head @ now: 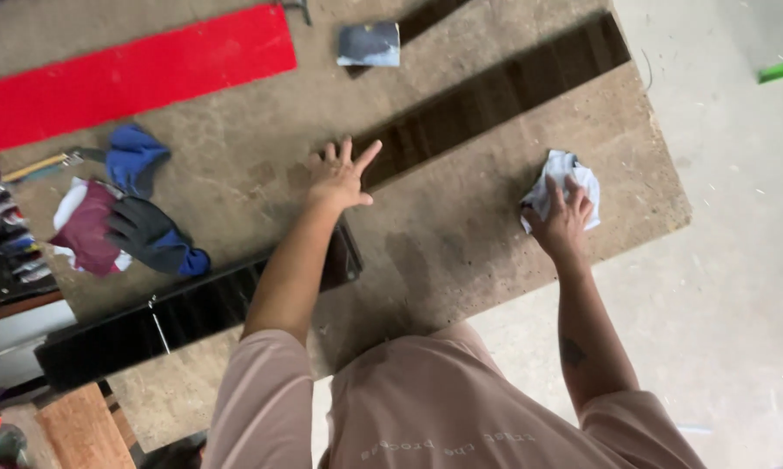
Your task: Sanding the edges and wiping down the surfaces of long dark panels on a workbench
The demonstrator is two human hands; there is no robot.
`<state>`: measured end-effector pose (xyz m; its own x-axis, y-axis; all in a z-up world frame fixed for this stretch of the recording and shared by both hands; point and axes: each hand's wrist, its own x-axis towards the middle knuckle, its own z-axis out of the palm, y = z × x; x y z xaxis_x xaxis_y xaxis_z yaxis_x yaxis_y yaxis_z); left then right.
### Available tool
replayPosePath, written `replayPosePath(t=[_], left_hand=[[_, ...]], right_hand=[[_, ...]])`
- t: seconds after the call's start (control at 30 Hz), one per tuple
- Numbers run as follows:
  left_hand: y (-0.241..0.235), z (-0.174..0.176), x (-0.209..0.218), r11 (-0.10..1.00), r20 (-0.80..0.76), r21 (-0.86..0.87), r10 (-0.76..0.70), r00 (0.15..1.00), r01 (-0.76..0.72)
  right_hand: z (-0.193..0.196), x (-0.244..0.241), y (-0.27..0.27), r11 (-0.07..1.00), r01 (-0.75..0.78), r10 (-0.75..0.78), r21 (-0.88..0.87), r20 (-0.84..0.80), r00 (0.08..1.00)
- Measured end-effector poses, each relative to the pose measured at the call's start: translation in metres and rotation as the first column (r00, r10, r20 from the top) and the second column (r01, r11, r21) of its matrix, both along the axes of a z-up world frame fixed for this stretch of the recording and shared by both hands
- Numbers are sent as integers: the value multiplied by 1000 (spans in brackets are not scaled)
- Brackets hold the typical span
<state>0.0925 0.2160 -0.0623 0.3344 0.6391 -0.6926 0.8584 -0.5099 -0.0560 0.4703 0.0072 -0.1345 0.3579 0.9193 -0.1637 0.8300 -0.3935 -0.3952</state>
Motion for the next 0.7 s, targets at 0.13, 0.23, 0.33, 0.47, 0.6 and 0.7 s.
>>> replayPosePath(t=[0.13, 0.23, 0.33, 0.47, 0.6, 0.7], left_hand=[[4, -13, -2, 999, 31, 46, -4, 1000, 3], [8, 1, 3, 998, 93, 60, 25, 995, -30], [-6, 6, -7, 995, 202, 43, 82, 976, -92], [-21, 69, -60, 940, 463, -57, 323, 825, -336], [-80, 114, -250, 751, 850, 370, -36, 525, -547], [-139, 116, -403, 468, 848, 481, -33, 530, -741]], right_hand=[[-6, 1, -3, 991, 22, -26, 128, 30, 999], [-17, 9, -3, 974, -62, 26, 217, 166, 986], [-15, 14, -9, 931, -181, 91, 316, 280, 956], [28, -7, 4, 831, -82, 142, 550, -69, 987], [51, -41, -18, 941, 112, -8, 319, -310, 951], [69, -83, -4, 893, -141, 350, 426, -463, 814]])
